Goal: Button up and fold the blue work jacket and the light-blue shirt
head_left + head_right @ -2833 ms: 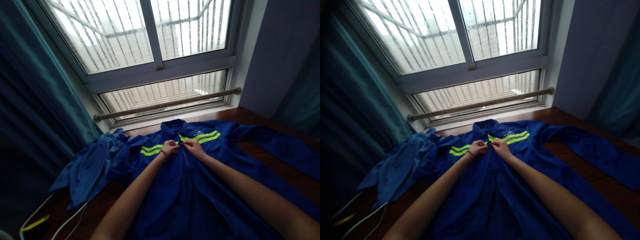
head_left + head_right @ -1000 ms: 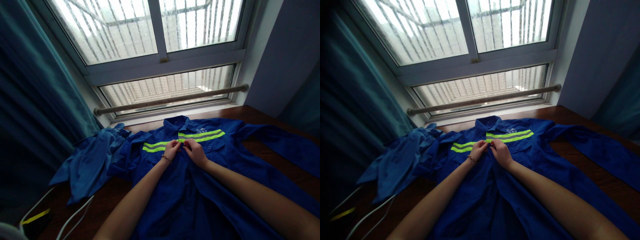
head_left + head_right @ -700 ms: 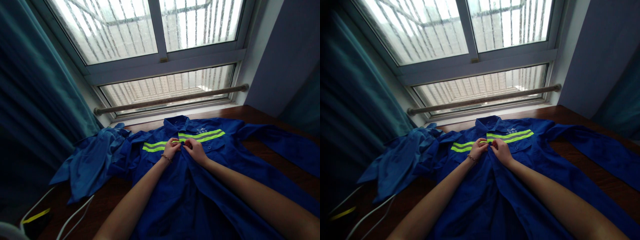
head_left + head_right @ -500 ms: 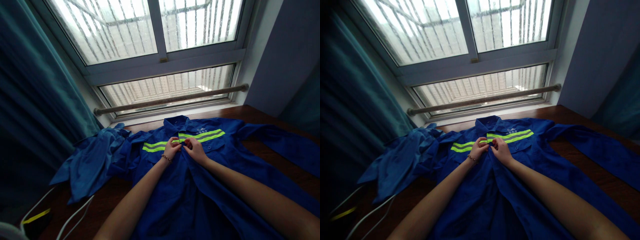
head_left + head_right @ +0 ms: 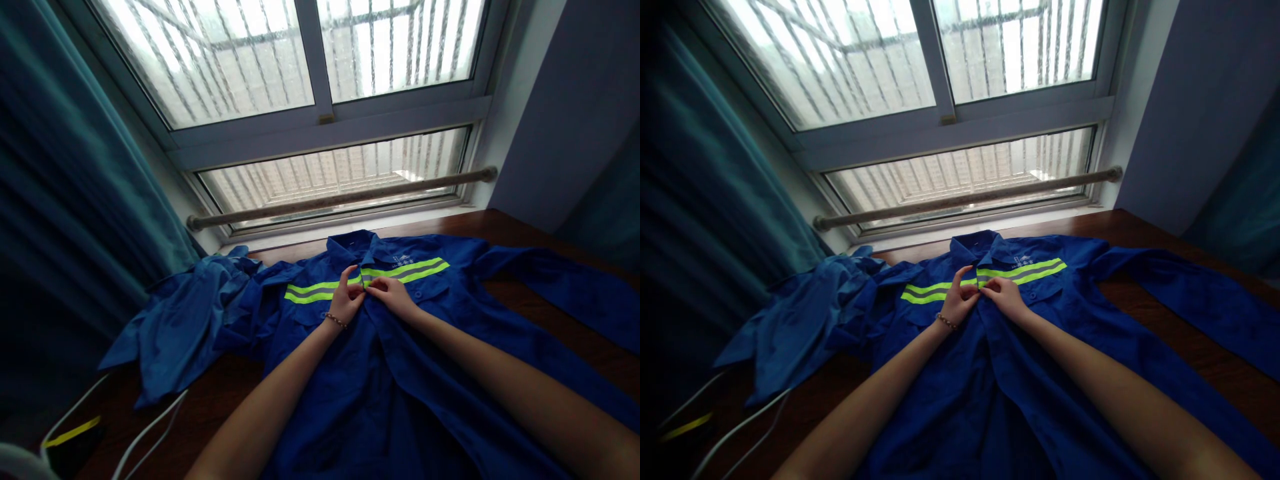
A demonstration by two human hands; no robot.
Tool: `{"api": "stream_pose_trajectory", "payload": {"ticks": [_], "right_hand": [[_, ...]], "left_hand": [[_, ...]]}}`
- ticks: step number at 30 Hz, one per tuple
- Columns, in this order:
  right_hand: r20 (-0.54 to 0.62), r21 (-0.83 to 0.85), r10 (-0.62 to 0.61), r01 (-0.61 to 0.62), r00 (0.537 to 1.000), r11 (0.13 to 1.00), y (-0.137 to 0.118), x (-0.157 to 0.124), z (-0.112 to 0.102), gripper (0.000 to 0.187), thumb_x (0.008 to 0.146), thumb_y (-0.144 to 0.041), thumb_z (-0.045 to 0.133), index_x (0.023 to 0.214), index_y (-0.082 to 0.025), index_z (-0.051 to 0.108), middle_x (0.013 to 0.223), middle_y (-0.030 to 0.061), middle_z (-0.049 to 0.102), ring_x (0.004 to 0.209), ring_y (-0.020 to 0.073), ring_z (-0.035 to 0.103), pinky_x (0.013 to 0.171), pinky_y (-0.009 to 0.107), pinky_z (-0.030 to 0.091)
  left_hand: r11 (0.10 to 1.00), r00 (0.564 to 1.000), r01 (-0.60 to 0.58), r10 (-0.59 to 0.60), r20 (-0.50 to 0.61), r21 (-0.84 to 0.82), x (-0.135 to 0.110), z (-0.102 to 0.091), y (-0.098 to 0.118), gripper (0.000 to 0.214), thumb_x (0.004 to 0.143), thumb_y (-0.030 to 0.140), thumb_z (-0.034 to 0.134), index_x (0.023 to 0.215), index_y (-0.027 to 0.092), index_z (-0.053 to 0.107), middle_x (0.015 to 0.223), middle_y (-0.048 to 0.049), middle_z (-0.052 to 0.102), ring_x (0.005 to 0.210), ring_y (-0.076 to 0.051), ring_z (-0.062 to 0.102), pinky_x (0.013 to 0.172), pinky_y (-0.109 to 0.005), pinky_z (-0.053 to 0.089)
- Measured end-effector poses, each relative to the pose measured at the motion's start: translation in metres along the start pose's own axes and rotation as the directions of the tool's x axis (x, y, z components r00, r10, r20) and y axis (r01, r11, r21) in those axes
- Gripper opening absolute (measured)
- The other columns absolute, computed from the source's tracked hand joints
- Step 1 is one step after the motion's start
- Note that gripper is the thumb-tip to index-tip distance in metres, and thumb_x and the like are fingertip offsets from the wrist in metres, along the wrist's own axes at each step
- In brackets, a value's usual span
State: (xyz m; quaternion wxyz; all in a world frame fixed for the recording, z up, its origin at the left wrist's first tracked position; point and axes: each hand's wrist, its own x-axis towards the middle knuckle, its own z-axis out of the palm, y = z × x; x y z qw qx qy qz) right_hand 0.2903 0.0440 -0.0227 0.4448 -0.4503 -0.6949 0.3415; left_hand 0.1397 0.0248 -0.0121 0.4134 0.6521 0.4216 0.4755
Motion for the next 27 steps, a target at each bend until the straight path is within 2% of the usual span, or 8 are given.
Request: {"api": "stream_pose_trajectory", "payload": {"ticks": [6, 12, 15, 17, 19, 21, 24, 27], "right_hand": [[-0.073, 0.015, 0.045, -0.044, 0.996, 0.999, 0.002, -0.001, 0.002, 0.015, 0.067, -0.025, 0.058, 0.077, -0.015, 0.054, 0.068, 0.0022, 0.062, 0.064, 0.0153, 0.059, 0.061, 0.027, 0.046], [-0.069, -0.065, -0.064, 0.060, 0.996, 0.996, -0.006, -0.005, 0.006, 0.031, 0.062, -0.012, 0.053, 0.091, -0.017, 0.044, 0.075, -0.0004, 0.059, 0.057, 0.0104, 0.056, 0.054, 0.021, 0.044], [-0.111, -0.156, -0.067, 0.049, 0.992, 0.987, -0.019, -0.003, -0.002, 0.022, 0.065, -0.011, 0.050, 0.086, -0.016, 0.047, 0.076, 0.0009, 0.059, 0.058, 0.0100, 0.055, 0.056, 0.021, 0.043], [-0.092, -0.261, -0.069, 0.043, 0.993, 0.964, -0.033, -0.005, -0.007, 0.010, 0.068, -0.012, 0.049, 0.077, -0.017, 0.050, 0.070, 0.0010, 0.059, 0.058, 0.0110, 0.055, 0.056, 0.022, 0.041], [0.053, -0.416, -0.039, 0.058, 0.998, 0.908, -0.047, -0.013, -0.011, 0.002, 0.070, -0.018, 0.051, 0.069, -0.017, 0.053, 0.063, 0.0022, 0.059, 0.058, 0.0137, 0.056, 0.054, 0.023, 0.040], [0.220, -0.598, 0.064, 0.083, 0.973, 0.797, -0.060, -0.028, -0.011, 0.009, 0.067, -0.025, 0.057, 0.069, -0.017, 0.056, 0.066, 0.0068, 0.061, 0.061, 0.0188, 0.058, 0.053, 0.026, 0.040], [0.242, -0.805, 0.209, 0.075, 0.947, 0.589, -0.074, -0.052, -0.009, 0.019, 0.070, -0.028, 0.055, 0.081, -0.013, 0.058, 0.080, 0.0158, 0.062, 0.069, 0.0261, 0.060, 0.055, 0.031, 0.041], [0.276, -0.834, 0.241, 0.108, 0.930, 0.541, -0.080, -0.068, -0.012, 0.023, 0.073, -0.029, 0.050, 0.087, -0.013, 0.058, 0.088, 0.0164, 0.060, 0.077, 0.0275, 0.059, 0.060, 0.033, 0.042]], "left_hand": [[0.999, 1.000, -0.027, 0.027, 0.013, 0.046, 0.000, 0.001, -0.001, 0.061, 0.068, 0.017, 0.057, 0.123, 0.020, 0.031, 0.070, 0.0018, 0.057, 0.063, -0.010, 0.056, 0.062, -0.021, 0.045], [0.997, 0.997, 0.053, -0.056, -0.052, -0.060, 0.004, 0.001, -0.007, 0.059, 0.067, 0.019, 0.059, 0.119, 0.020, 0.032, 0.069, 0.0026, 0.056, 0.054, -0.009, 0.056, 0.051, -0.018, 0.044], [0.984, 0.988, 0.125, -0.135, -0.072, -0.125, 0.009, -0.002, -0.011, 0.060, 0.066, 0.021, 0.060, 0.118, 0.020, 0.030, 0.068, 0.0037, 0.056, 0.044, -0.008, 0.053, 0.043, -0.017, 0.041], [0.989, 0.986, 0.137, -0.142, -0.089, -0.063, 0.011, -0.004, -0.013, 0.061, 0.065, 0.022, 0.061, 0.118, 0.021, 0.031, 0.069, 0.0032, 0.058, 0.040, -0.006, 0.051, 0.041, -0.017, 0.039], [0.992, 0.986, 0.112, -0.103, -0.131, 0.066, 0.013, -0.005, -0.014, 0.058, 0.065, 0.022, 0.062, 0.117, 0.020, 0.036, 0.071, 0.0020, 0.060, 0.041, -0.006, 0.050, 0.042, -0.017, 0.038], [0.978, 0.987, 0.072, -0.041, -0.157, 0.196, 0.015, -0.007, -0.014, 0.055, 0.064, 0.022, 0.062, 0.115, 0.020, 0.042, 0.071, 0.0011, 0.062, 0.045, -0.007, 0.050, 0.047, -0.018, 0.039], [0.948, 0.990, 0.032, 0.012, -0.137, 0.315, 0.019, -0.008, -0.015, 0.051, 0.064, 0.021, 0.062, 0.113, 0.020, 0.047, 0.071, 0.0009, 0.063, 0.048, -0.009, 0.049, 0.053, -0.022, 0.040], [0.924, 0.993, 0.008, 0.038, -0.112, 0.382, 0.026, -0.008, -0.018, 0.050, 0.065, 0.018, 0.060, 0.113, 0.022, 0.048, 0.071, 0.0012, 0.064, 0.049, -0.011, 0.049, 0.057, -0.023, 0.039]]}}
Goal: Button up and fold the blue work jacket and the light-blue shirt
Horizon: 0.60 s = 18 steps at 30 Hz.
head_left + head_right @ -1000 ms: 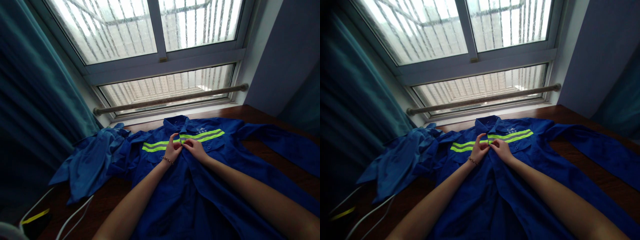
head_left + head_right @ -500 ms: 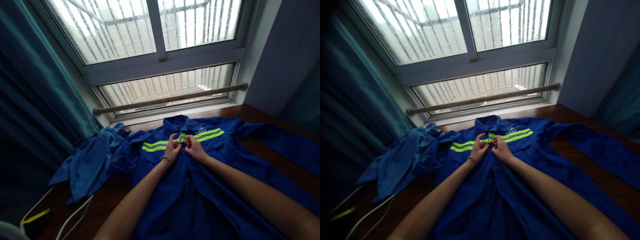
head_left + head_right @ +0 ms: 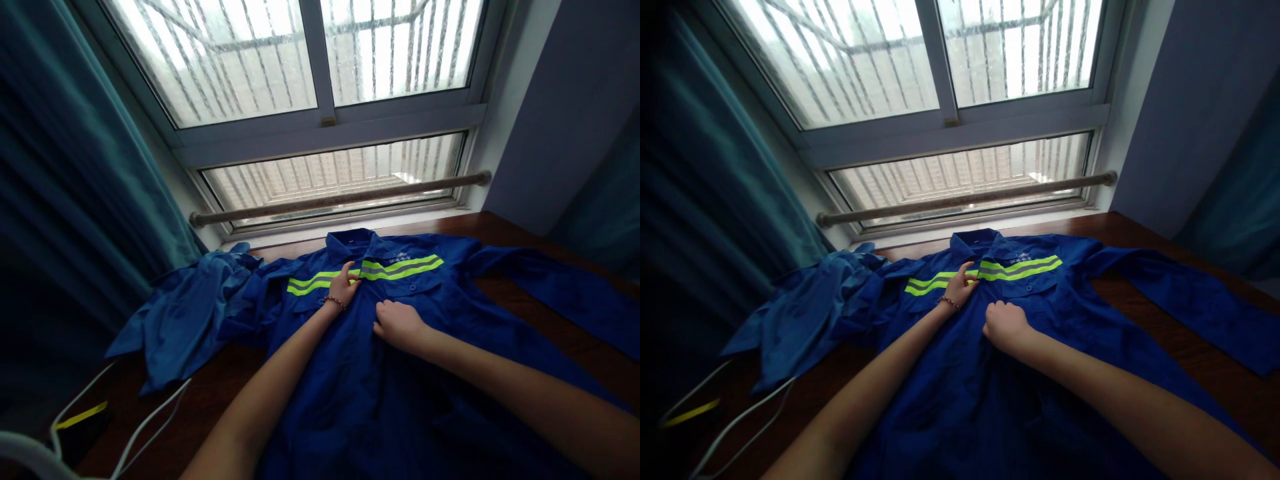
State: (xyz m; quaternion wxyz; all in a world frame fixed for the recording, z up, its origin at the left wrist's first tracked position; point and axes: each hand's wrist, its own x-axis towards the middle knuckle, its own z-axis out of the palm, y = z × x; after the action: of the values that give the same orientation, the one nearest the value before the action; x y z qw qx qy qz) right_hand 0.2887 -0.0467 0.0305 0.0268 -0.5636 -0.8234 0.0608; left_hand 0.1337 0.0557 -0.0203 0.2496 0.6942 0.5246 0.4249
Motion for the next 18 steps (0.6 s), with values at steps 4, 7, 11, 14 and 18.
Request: {"api": "stream_pose_trajectory", "payload": {"ticks": [4, 7, 11, 14, 18], "right_hand": [[0.024, 0.018, -0.055, 0.054, 0.998, 0.998, 0.007, -0.006, 0.002, 0.027, 0.066, -0.029, 0.056, 0.088, -0.013, 0.055, 0.088, 0.0146, 0.061, 0.081, 0.0275, 0.057, 0.063, 0.032, 0.042], [-0.057, 0.027, 0.027, -0.025, 0.998, 0.999, 0.012, -0.007, 0.009, 0.019, 0.067, -0.019, 0.050, 0.085, -0.014, 0.054, 0.083, 0.0118, 0.062, 0.078, 0.0246, 0.058, 0.062, 0.030, 0.040], [-0.118, 0.084, 0.018, -0.009, 0.993, 0.996, 0.016, -0.011, 0.015, 0.014, 0.068, -0.027, 0.051, 0.076, -0.017, 0.055, 0.077, 0.0089, 0.063, 0.076, 0.0242, 0.057, 0.059, 0.029, 0.038], [-0.089, 0.139, 0.001, 0.011, 0.996, 0.990, 0.020, -0.011, 0.015, 0.014, 0.065, -0.028, 0.053, 0.074, -0.018, 0.057, 0.076, 0.0070, 0.063, 0.075, 0.0229, 0.058, 0.057, 0.027, 0.036], [-0.038, 0.267, 0.100, -0.086, 0.994, 0.960, 0.026, -0.003, 0.017, 0.016, 0.064, -0.025, 0.051, 0.073, -0.018, 0.062, 0.073, 0.0051, 0.064, 0.071, 0.0204, 0.058, 0.055, 0.025, 0.034]], "left_hand": [[0.996, 1.000, -0.024, 0.024, 0.000, 0.083, 0.010, 0.003, 0.004, 0.048, 0.064, 0.013, 0.059, 0.110, 0.023, 0.050, 0.076, -0.0007, 0.064, 0.055, -0.014, 0.052, 0.064, -0.026, 0.039], [0.981, 1.000, -0.011, 0.010, 0.005, 0.193, 0.008, 0.004, 0.017, 0.044, 0.064, 0.011, 0.059, 0.106, 0.020, 0.052, 0.075, -0.0032, 0.062, 0.063, -0.017, 0.054, 0.066, -0.028, 0.038], [0.938, 0.995, -0.102, 0.102, 0.019, 0.330, -0.021, 0.001, 0.042, 0.024, 0.068, 0.013, 0.053, 0.092, 0.017, 0.054, 0.073, -0.0048, 0.057, 0.066, -0.017, 0.052, 0.062, -0.026, 0.037], [0.926, 0.972, -0.183, 0.121, 0.199, 0.329, -0.054, -0.001, 0.052, 0.007, 0.069, 0.015, 0.051, 0.076, 0.017, 0.053, 0.067, -0.0021, 0.053, 0.061, -0.014, 0.048, 0.057, -0.024, 0.035], [0.932, 0.942, -0.191, 0.086, 0.323, 0.309, -0.084, -0.002, 0.049, 0.007, 0.068, 0.020, 0.055, 0.074, 0.017, 0.051, 0.068, 0.0008, 0.051, 0.058, -0.011, 0.045, 0.053, -0.021, 0.033]]}}
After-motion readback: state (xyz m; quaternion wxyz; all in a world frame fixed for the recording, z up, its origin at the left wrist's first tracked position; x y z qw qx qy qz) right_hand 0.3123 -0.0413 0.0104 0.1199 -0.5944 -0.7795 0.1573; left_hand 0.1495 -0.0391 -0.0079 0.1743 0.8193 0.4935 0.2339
